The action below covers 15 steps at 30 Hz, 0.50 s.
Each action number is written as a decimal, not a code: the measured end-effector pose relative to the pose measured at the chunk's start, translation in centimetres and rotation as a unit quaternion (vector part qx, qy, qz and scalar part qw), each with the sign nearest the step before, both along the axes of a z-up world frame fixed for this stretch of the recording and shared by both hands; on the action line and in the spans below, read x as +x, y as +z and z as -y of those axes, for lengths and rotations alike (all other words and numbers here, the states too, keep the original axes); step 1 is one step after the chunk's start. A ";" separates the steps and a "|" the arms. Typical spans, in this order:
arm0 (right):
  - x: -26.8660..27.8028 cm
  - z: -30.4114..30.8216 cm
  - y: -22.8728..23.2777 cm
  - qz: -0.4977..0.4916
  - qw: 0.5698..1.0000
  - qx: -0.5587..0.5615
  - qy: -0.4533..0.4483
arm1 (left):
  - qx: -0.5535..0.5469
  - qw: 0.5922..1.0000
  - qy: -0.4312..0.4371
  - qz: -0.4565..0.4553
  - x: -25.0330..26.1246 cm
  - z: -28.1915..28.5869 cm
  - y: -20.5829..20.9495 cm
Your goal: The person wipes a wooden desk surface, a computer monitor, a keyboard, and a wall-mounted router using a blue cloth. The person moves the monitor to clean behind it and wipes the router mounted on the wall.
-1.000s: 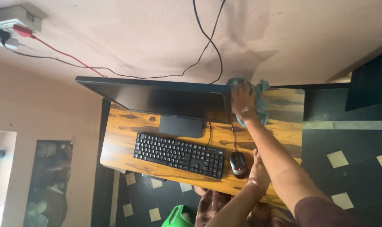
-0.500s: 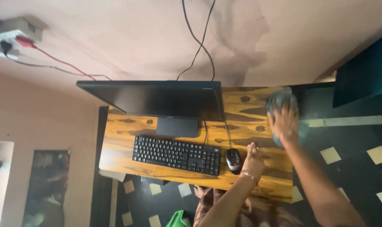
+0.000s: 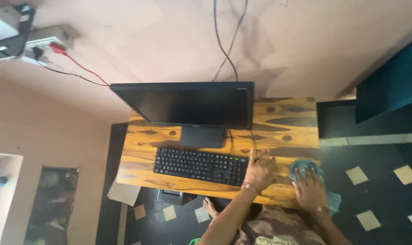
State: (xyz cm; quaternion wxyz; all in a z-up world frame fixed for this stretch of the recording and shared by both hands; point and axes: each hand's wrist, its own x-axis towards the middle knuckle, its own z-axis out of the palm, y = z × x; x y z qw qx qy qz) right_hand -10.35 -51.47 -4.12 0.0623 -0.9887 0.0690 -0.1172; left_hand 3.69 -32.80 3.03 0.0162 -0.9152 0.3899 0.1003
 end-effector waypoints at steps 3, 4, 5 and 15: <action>1.5 0.6 0.3 -0.110 0.991 -0.073 -0.004 | -0.102 0.987 0.080 0.096 3.1 -5.7 4.1; 2.1 0.8 1.0 -0.095 0.994 -0.007 -0.050 | -0.171 0.969 0.114 0.136 4.2 -8.3 5.2; 3.1 0.9 2.2 -0.076 0.991 0.059 -0.098 | -0.214 0.952 0.157 0.150 5.4 -10.8 6.4; 22.5 -12.5 22.4 0.344 0.935 0.077 -0.047 | -0.474 0.776 0.391 0.140 16.0 -32.3 19.0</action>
